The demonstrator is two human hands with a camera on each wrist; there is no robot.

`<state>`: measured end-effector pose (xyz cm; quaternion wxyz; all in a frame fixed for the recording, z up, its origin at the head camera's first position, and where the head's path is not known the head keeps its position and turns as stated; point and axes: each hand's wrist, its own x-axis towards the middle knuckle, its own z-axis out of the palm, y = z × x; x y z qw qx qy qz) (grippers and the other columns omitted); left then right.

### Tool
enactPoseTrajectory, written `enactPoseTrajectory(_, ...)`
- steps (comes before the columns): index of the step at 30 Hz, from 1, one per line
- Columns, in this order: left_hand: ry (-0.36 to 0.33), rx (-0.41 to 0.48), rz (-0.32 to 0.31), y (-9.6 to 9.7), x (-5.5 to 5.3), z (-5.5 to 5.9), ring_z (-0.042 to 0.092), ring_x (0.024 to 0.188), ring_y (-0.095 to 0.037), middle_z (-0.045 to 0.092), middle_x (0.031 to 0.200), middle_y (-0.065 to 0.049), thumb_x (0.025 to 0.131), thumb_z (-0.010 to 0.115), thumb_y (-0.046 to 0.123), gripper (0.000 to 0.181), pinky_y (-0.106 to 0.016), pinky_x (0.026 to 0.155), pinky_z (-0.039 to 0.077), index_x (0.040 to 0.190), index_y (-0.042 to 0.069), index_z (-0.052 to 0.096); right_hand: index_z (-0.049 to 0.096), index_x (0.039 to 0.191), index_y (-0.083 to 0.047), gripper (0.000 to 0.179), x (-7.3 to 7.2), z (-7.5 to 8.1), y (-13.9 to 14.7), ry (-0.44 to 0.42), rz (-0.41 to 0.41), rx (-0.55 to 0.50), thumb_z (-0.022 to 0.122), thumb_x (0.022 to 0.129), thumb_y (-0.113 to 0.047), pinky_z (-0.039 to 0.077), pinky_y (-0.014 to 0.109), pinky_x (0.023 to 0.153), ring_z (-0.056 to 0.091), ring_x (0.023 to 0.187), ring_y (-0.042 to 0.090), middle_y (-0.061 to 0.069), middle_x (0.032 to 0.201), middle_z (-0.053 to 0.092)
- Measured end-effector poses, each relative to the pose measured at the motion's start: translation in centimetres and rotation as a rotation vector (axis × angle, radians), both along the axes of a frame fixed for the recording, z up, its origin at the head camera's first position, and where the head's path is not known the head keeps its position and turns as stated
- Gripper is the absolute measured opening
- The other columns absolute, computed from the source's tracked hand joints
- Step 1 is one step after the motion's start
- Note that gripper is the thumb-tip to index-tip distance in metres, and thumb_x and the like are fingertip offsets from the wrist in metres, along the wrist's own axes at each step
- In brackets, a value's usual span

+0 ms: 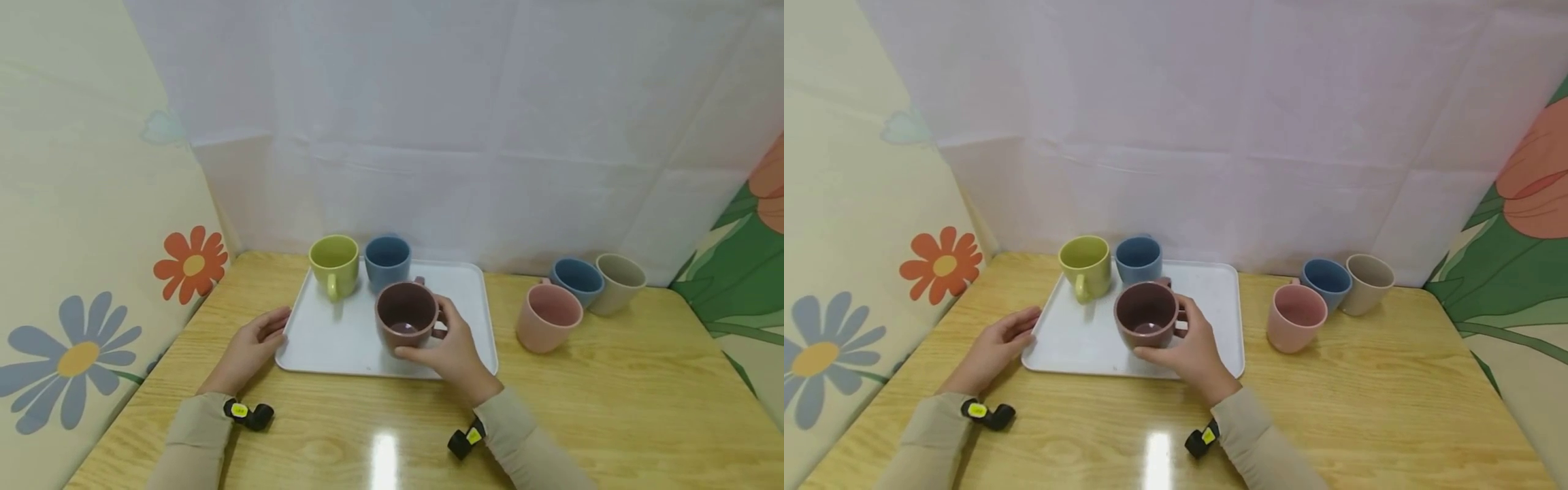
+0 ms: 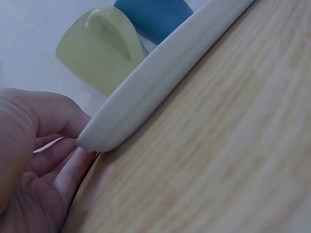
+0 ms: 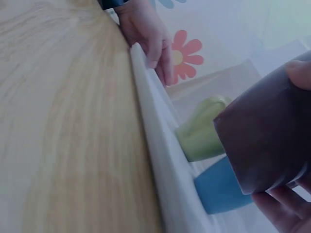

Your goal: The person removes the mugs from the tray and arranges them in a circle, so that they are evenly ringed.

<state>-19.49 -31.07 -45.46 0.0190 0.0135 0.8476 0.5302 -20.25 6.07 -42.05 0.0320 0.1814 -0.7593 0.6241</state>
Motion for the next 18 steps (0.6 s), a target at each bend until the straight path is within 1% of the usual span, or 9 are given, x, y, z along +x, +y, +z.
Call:
enactPoseTrajectory(5,0.006,-0.003,-0.001,0.0,-0.1,0.0,0.040,0.141,-0.037,0.042,0.153,-0.027,0.104,0.053,0.004,0.055,-0.003,0.095,0.041,0.155,-0.005,0.033,0.050,0.143,-0.011,0.089,-0.1,1.0,2.2,0.076,-0.081,0.022,0.096,0.067,-0.010,0.057,0.035,0.089,0.057,0.122,0.023,0.006,0.136,0.060)
enactPoseTrajectory(8,0.007,-0.004,-0.003,0.0,-0.2,-0.1,0.041,0.141,-0.038,0.042,0.153,-0.027,0.104,0.053,0.004,0.055,-0.003,0.094,0.041,0.154,-0.006,0.034,0.050,0.143,-0.009,0.088,-0.1,1.6,3.8,0.110,-0.122,0.021,0.095,0.067,-0.006,0.057,0.031,0.088,0.057,0.123,0.025,0.008,0.136,0.060)
enactPoseTrajectory(10,0.009,-0.004,-0.005,0.0,-0.2,-0.1,0.041,0.141,-0.038,0.042,0.153,-0.027,0.104,0.053,0.003,0.055,-0.003,0.094,0.041,0.154,-0.006,0.034,0.049,0.144,-0.008,0.088,0.1,1.9,4.9,0.117,-0.153,0.021,0.094,0.068,-0.004,0.056,0.027,0.088,0.056,0.124,0.025,0.009,0.136,0.059)
enactPoseTrajectory(15,0.010,-0.004,-0.001,0.0,-0.2,-0.2,0.041,0.141,-0.038,0.042,0.153,-0.028,0.103,0.053,0.002,0.055,-0.003,0.094,0.041,0.154,-0.006,0.034,0.046,0.145,-0.004,0.090,0.8,2.5,7.5,0.148,-0.217,0.017,0.092,0.068,0.001,0.052,0.017,0.090,0.054,0.124,0.020,0.012,0.138,0.056)
enactPoseTrajectory(18,0.011,0.002,-0.002,0.0,-0.1,-0.2,0.041,0.141,-0.038,0.042,0.153,-0.028,0.103,0.053,0.002,0.055,-0.003,0.094,0.041,0.154,-0.007,0.034,0.047,0.144,-0.002,0.090,1.4,3.0,9.1,0.186,-0.255,-0.004,0.090,0.066,0.008,0.052,0.014,0.090,0.057,0.119,0.015,0.010,0.136,0.057)
